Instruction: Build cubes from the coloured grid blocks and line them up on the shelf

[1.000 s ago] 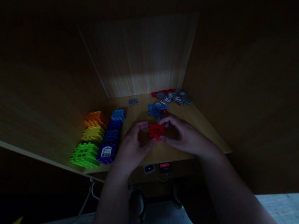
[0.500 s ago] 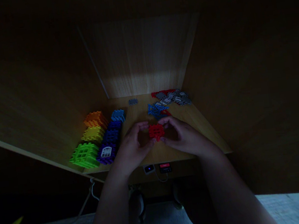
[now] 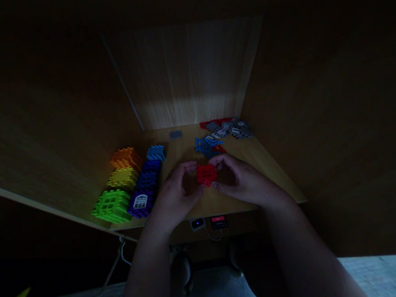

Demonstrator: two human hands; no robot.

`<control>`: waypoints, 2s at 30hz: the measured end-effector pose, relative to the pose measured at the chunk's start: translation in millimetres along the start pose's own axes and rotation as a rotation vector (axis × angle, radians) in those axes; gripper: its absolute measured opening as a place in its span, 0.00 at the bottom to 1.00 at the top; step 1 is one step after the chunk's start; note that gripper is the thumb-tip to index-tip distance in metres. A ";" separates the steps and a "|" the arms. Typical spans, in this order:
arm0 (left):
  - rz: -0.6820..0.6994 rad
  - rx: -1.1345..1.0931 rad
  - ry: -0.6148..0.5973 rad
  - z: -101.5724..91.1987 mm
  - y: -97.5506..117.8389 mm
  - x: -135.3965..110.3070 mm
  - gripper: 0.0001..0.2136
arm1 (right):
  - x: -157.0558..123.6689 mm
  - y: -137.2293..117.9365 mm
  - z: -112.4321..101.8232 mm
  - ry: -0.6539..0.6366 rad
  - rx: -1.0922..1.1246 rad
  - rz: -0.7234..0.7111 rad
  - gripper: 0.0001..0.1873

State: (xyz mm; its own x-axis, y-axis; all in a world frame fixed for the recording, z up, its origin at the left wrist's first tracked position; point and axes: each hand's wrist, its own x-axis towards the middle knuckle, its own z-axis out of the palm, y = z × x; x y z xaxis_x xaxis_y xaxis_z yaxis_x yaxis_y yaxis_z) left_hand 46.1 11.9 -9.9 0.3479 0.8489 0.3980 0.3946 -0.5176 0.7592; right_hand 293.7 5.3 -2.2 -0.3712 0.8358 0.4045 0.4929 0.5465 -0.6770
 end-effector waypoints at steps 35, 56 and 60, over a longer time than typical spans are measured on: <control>-0.022 0.001 0.004 -0.9 2.5 0.2 0.22 | -0.4 -2.5 -1.2 -0.004 0.008 0.002 0.24; -0.041 -0.001 0.009 -2.6 7.6 0.5 0.22 | 7.0 10.5 2.8 0.243 -0.160 0.020 0.11; -0.046 0.004 0.012 -3.0 7.6 1.0 0.21 | 29.7 23.5 -13.8 0.288 -0.401 0.071 0.12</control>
State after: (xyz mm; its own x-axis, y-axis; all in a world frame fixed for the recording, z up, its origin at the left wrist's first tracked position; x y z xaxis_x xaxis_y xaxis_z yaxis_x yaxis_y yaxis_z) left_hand 47.0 9.1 -2.1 0.3190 0.8732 0.3685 0.4132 -0.4781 0.7750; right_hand 305.2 43.6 2.4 -0.1206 0.8212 0.5577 0.7939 0.4171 -0.4424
